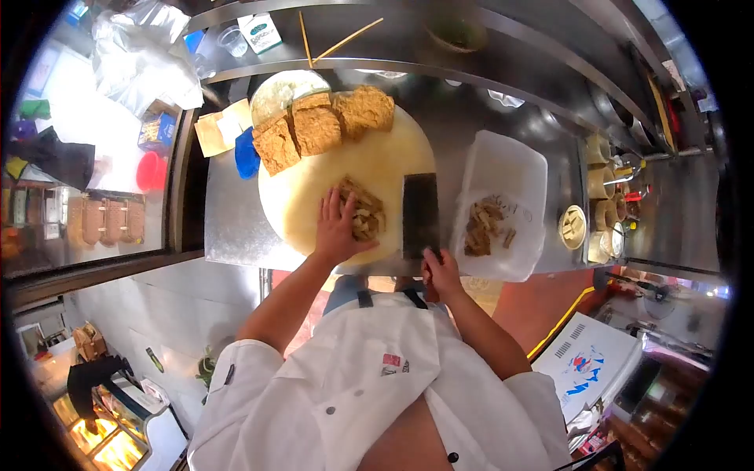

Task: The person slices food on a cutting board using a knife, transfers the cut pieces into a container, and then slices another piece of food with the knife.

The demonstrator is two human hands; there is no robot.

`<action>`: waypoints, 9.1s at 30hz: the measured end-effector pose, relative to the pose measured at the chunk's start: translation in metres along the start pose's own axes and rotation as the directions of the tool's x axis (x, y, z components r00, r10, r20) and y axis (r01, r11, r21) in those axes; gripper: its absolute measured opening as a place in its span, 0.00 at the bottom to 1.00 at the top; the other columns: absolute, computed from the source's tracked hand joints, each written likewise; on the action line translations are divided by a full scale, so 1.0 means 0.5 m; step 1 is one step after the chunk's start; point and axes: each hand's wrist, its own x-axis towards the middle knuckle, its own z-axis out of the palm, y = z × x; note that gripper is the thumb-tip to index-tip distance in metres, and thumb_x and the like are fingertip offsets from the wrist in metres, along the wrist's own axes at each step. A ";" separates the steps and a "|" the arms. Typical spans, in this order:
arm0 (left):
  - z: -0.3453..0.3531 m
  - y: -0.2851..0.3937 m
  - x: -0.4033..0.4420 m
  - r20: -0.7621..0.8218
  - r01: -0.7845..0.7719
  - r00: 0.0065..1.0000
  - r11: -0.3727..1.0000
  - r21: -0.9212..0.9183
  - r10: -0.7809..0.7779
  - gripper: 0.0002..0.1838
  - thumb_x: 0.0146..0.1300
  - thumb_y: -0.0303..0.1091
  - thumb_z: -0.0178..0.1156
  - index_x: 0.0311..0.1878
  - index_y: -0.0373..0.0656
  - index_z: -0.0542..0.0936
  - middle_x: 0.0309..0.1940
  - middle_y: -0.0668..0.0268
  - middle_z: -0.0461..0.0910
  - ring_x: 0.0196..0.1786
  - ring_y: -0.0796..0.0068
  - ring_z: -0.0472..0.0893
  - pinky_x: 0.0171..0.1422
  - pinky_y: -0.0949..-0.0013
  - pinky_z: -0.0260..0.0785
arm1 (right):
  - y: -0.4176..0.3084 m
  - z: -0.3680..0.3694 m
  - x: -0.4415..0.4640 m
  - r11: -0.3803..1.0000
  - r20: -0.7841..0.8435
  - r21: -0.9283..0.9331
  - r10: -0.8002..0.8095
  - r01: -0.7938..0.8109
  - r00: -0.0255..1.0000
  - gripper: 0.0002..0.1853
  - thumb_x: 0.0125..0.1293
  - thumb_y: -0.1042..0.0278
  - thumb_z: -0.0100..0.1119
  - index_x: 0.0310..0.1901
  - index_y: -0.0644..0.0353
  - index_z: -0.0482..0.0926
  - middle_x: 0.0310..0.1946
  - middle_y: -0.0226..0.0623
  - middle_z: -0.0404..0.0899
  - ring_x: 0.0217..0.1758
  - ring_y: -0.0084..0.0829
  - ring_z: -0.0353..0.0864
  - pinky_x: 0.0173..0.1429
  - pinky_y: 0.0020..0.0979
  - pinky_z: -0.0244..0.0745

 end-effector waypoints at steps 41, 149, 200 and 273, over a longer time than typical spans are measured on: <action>0.189 0.573 0.028 -0.099 -0.039 0.995 0.831 -0.555 -0.019 0.29 0.56 0.41 0.74 0.62 0.45 0.84 0.77 0.41 0.62 0.77 0.37 0.66 0.79 0.47 0.64 | -0.062 -0.205 -0.240 0.997 -0.095 0.074 -0.005 0.012 0.995 0.10 0.77 0.66 0.44 0.47 0.64 0.72 0.22 0.34 0.72 0.17 0.28 0.70 0.23 0.33 0.69; -0.125 -0.149 0.115 0.466 0.323 0.860 0.929 -0.180 -0.209 0.13 0.68 0.33 0.67 0.53 0.40 0.86 0.44 0.54 0.89 0.47 0.60 0.88 0.55 0.60 0.80 | -0.020 0.030 -0.018 0.557 -0.008 -0.799 -0.386 0.226 0.922 0.16 0.76 0.58 0.57 0.48 0.66 0.75 0.39 0.62 0.84 0.46 0.66 0.82 0.49 0.58 0.77; -0.036 -0.031 -0.027 -0.011 0.149 0.989 0.987 0.051 -0.149 0.56 0.55 0.51 0.77 0.82 0.44 0.58 0.77 0.44 0.62 0.76 0.37 0.64 0.79 0.40 0.58 | -0.117 0.040 0.008 0.450 0.101 -0.858 -0.326 0.249 0.940 0.17 0.77 0.55 0.53 0.51 0.64 0.75 0.40 0.58 0.85 0.45 0.62 0.84 0.49 0.59 0.78; -0.044 -0.050 -0.087 -0.018 0.132 0.991 0.981 -0.145 -0.136 0.56 0.48 0.47 0.82 0.77 0.37 0.63 0.78 0.42 0.57 0.78 0.37 0.60 0.82 0.46 0.56 | -0.118 0.114 -0.005 0.307 0.228 -0.882 -0.387 0.358 0.894 0.12 0.77 0.60 0.50 0.43 0.62 0.74 0.39 0.57 0.84 0.42 0.64 0.83 0.49 0.59 0.76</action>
